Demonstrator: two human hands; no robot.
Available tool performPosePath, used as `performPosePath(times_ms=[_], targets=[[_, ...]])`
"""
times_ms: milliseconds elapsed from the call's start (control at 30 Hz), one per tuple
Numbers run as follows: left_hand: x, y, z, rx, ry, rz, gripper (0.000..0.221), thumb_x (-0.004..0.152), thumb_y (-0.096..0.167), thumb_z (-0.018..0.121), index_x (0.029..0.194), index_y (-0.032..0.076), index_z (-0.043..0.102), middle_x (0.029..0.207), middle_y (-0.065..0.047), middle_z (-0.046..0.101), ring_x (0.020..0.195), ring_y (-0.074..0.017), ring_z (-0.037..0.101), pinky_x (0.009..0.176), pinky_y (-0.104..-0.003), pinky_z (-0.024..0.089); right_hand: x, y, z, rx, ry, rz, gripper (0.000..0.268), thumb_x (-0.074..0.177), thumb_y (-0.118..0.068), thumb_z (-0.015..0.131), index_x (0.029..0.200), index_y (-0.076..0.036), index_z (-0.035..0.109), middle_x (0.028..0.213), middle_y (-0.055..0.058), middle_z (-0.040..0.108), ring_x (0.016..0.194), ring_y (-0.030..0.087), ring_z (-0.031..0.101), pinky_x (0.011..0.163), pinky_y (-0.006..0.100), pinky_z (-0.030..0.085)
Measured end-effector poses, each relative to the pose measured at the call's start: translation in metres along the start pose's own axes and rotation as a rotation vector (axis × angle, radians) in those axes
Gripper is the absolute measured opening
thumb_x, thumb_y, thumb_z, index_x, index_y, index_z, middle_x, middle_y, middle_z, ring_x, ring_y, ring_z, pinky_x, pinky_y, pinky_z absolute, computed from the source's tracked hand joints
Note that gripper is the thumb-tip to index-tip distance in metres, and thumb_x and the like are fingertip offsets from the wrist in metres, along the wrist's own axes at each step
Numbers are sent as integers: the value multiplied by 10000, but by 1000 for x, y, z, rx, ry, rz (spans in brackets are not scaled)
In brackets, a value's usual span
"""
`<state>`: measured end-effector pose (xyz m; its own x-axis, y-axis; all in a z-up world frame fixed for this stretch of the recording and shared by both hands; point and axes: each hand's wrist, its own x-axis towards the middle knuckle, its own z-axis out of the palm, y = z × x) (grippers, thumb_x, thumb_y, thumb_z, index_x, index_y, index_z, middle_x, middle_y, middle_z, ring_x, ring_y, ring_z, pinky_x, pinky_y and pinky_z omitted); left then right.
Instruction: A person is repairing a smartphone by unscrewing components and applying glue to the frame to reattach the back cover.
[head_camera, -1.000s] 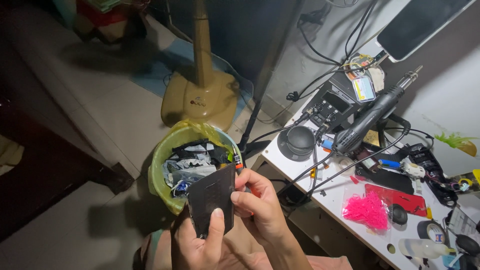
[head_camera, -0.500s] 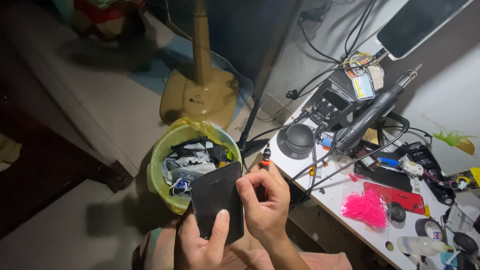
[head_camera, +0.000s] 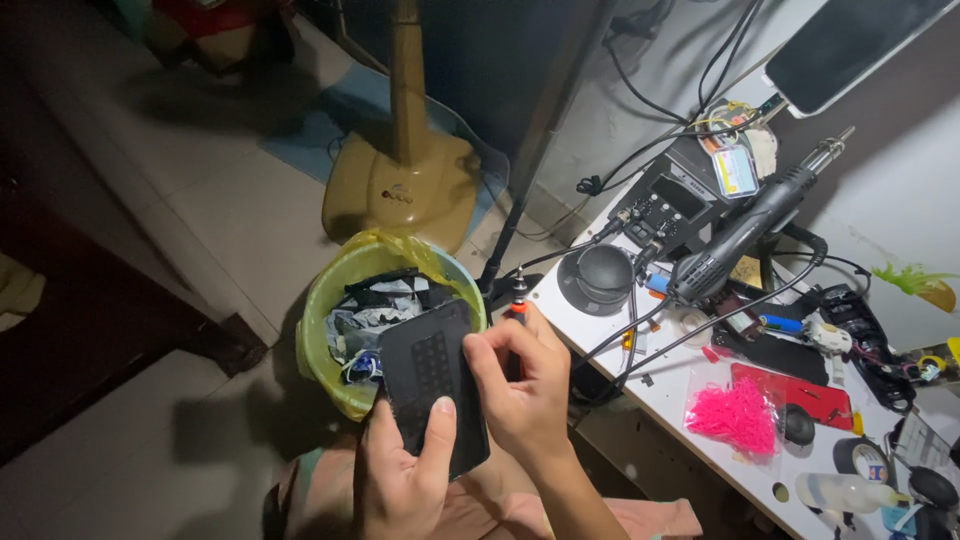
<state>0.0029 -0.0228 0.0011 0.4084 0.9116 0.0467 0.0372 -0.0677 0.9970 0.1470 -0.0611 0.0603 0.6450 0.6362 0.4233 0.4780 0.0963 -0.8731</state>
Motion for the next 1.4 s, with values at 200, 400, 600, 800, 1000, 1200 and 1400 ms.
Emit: performPosePath(times_ms=[200, 400, 600, 800, 1000, 1200, 1400], targets=[[6, -1, -5, -34, 50, -34, 404, 954, 170, 747, 1333, 31, 742, 1058, -121, 922, 781, -218, 878, 686, -319, 703, -9, 2, -2, 124, -150, 55, 132, 1022, 1, 714, 1123, 0, 798, 990, 29, 588, 768, 107, 514, 647, 252, 394], [-2, -21, 2, 43, 93, 13, 395, 958, 210, 787, 1307, 28, 750, 1053, -125, 903, 777, -233, 866, 677, -327, 698, 0, 5, 10, 79, -93, 44, 47, 990, -18, 713, 958, -3, 743, 980, 40, 609, 773, 124, 526, 654, 261, 413], [11, -10, -11, 12, 61, -49, 384, 980, 212, 745, 1314, 25, 734, 1029, -134, 906, 754, -241, 858, 658, -336, 693, 9, -2, 26, 97, -117, 49, 150, 1024, -56, 691, 891, 9, 717, 962, 51, 596, 799, 148, 512, 693, 284, 415], [19, -8, -25, -51, 123, -47, 416, 994, 185, 731, 1379, 30, 720, 1096, -130, 894, 805, -226, 852, 699, -326, 690, -2, 9, 28, 250, -347, 166, 237, 1061, -19, 661, 1255, 34, 787, 1172, 69, 634, 929, 144, 576, 783, 267, 454], [33, -23, -19, 145, 166, -77, 401, 1013, 281, 722, 1322, 25, 711, 1065, -150, 864, 805, -272, 836, 704, -367, 684, 28, 24, 73, 13, -178, 30, 254, 1038, -117, 691, 822, 16, 675, 899, 61, 593, 792, 189, 543, 732, 330, 461], [81, -55, -39, 11, 280, -69, 383, 1037, 193, 689, 1360, -11, 666, 1136, -165, 832, 884, -253, 783, 804, -355, 648, 27, 69, 108, 289, -419, 240, 144, 1102, -124, 665, 1138, 1, 728, 1068, 14, 607, 879, 125, 525, 777, 269, 439], [108, -81, -34, 22, 246, 18, 372, 1052, 162, 667, 1377, -19, 649, 1123, -180, 824, 864, -263, 790, 780, -361, 659, 23, 127, 127, 352, -385, 371, 165, 1080, -105, 708, 1141, 24, 790, 1043, 15, 578, 812, 113, 529, 688, 253, 418]])
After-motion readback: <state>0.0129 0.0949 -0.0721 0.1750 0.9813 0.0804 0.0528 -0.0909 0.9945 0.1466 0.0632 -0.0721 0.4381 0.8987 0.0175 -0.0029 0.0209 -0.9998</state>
